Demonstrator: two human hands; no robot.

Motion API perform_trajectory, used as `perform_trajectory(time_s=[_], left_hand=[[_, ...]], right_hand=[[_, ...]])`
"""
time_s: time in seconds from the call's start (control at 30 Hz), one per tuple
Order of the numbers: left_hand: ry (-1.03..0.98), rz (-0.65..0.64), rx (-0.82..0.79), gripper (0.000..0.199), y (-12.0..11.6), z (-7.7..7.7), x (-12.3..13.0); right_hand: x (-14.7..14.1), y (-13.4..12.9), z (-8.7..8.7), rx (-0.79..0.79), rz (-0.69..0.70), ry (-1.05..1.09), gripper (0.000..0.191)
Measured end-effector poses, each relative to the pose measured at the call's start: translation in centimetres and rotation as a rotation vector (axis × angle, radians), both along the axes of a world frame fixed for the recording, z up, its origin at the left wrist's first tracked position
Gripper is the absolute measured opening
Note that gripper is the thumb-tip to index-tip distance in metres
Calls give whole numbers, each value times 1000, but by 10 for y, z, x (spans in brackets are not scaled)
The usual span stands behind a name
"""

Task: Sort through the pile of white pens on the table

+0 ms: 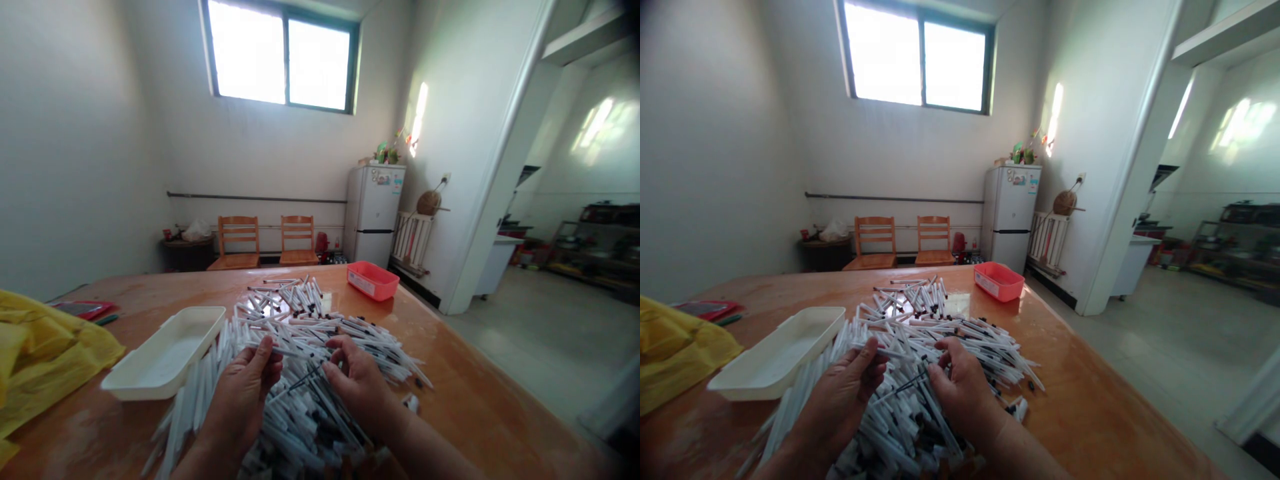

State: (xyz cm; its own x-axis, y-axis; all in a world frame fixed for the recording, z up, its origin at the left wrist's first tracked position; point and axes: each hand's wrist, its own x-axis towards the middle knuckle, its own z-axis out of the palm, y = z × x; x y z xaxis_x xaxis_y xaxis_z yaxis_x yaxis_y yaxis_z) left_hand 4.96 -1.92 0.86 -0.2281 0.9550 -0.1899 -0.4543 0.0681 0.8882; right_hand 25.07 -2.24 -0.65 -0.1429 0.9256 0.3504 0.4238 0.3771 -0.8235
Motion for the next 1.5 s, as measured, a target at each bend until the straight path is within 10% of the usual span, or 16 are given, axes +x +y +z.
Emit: perform_trajectory(time_s=[0.2,0.53,0.8,1.27,1.5], left_hand=[[-7,-62,27,22,0,-5,1],[83,296,212,15,14,4,-31],[714,-106,329,60,3,-7,-10],[536,135,221,36,11,-10,-29],[472,137,194,34,9,-4,-27]], right_hand=[[0,-1,0,71,105,-53,16],[26,18,4,68,-159,-249,17],[36,27,1,-3,-285,-312,19],[-32,-8,7,166,-6,-595,31],[-52,22,-5,118,22,-818,34]])
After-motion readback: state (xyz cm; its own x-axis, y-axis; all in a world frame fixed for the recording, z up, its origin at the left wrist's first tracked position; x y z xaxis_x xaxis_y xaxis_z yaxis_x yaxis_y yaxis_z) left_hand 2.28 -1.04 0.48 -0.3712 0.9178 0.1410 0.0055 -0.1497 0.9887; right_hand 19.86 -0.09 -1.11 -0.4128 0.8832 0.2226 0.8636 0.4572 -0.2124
